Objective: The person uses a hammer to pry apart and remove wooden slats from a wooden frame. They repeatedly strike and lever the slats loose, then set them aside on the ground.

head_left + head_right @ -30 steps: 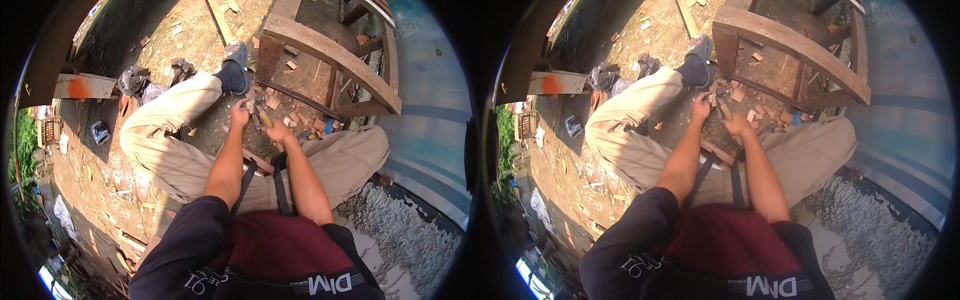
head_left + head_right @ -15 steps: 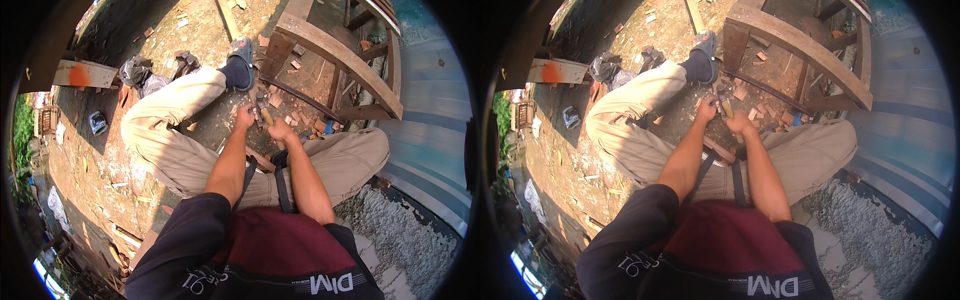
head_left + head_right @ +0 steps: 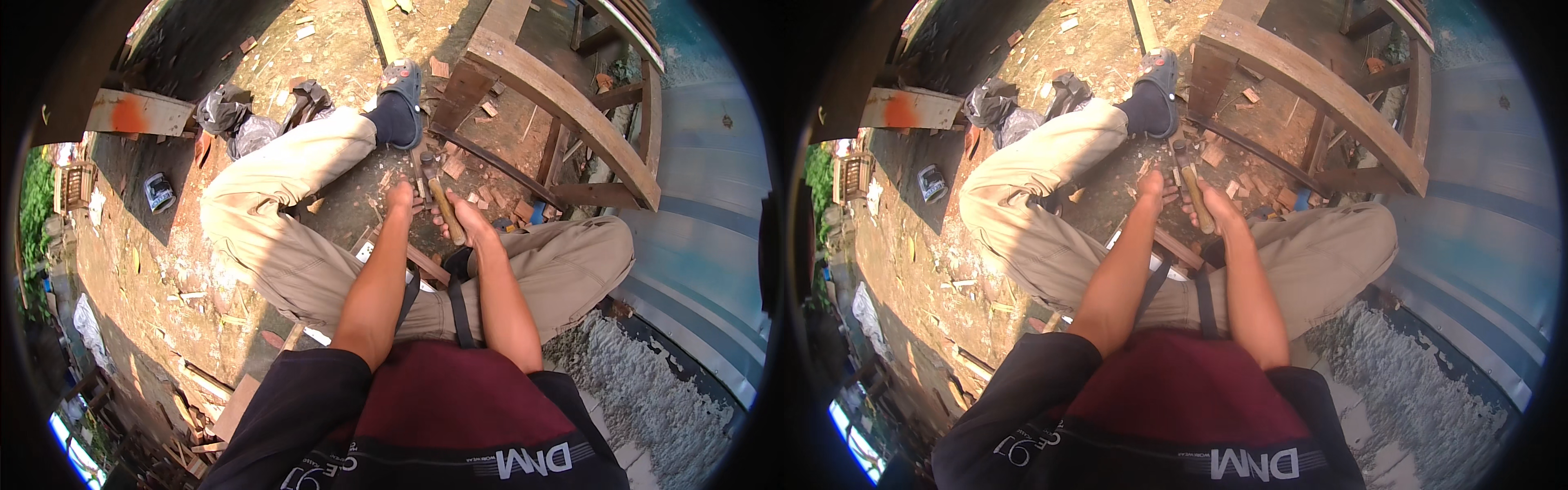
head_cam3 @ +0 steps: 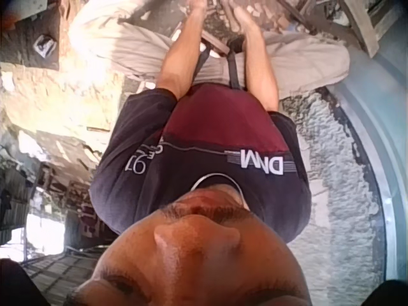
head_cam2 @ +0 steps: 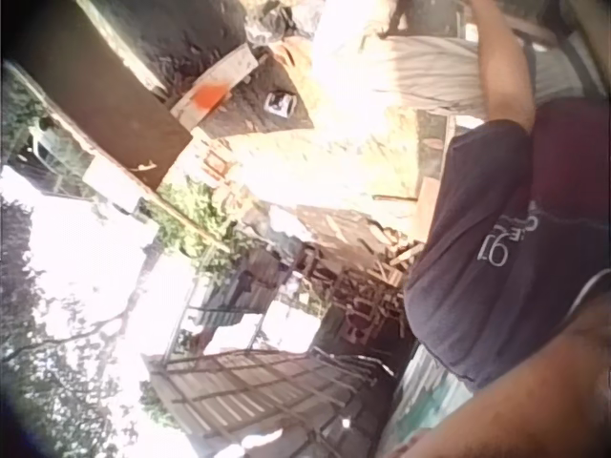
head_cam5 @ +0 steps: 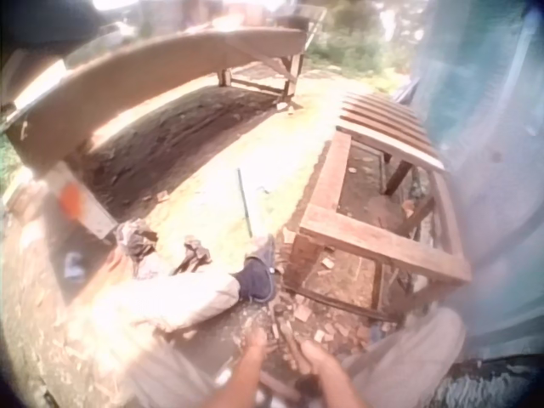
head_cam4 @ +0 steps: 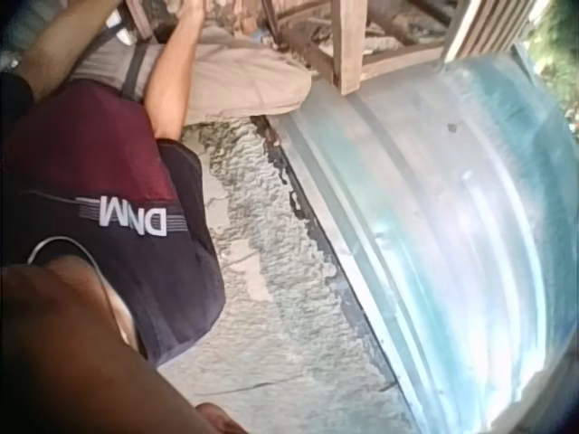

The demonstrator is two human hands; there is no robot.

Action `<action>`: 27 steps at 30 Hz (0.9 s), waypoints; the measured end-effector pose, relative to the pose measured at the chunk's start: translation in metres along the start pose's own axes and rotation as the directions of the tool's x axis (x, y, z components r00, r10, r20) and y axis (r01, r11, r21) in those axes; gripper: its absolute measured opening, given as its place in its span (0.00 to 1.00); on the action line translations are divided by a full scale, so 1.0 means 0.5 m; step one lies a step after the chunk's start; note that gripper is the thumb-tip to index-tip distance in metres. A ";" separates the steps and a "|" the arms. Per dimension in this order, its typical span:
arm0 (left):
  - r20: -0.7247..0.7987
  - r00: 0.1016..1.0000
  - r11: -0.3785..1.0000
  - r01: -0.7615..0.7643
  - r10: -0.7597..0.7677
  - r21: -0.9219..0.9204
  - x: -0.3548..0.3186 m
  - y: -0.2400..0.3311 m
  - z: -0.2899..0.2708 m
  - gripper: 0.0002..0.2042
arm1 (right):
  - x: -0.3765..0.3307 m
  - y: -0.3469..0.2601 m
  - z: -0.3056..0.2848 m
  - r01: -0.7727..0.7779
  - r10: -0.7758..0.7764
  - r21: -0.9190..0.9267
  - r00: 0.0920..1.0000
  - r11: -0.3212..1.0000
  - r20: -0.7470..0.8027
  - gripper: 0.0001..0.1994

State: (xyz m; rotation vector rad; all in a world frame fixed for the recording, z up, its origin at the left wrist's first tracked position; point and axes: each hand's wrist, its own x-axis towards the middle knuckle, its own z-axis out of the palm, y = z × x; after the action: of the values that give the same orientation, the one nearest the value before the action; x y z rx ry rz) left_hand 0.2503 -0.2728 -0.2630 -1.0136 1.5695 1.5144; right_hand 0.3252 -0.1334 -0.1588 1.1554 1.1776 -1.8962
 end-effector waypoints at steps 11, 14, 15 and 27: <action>0.674 0.739 0.622 0.532 -0.009 -0.575 -0.006 -0.053 0.010 0.24 | 0.012 0.061 0.087 -0.247 0.072 0.684 0.959 0.686 0.274 0.19; 0.702 0.712 0.683 0.530 -0.035 -0.503 0.001 -0.059 0.004 0.23 | 0.005 0.060 0.090 -0.253 0.087 0.691 0.960 0.677 0.266 0.18; 0.669 0.739 0.723 0.501 -0.072 -0.475 -0.005 -0.046 0.012 0.23 | 0.007 0.053 0.085 -0.251 0.102 0.691 0.963 0.678 0.250 0.18; 0.381 0.834 0.833 0.503 -0.399 -0.230 -0.054 0.070 0.053 0.25 | -0.003 -0.025 0.092 -0.284 0.197 0.729 0.959 0.622 0.206 0.19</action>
State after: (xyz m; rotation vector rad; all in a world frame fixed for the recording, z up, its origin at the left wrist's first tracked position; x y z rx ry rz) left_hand 0.2296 -0.2447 -0.2249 -1.1551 0.7863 1.5156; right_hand 0.2994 -0.1701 -0.1428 1.5031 0.0806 -2.2475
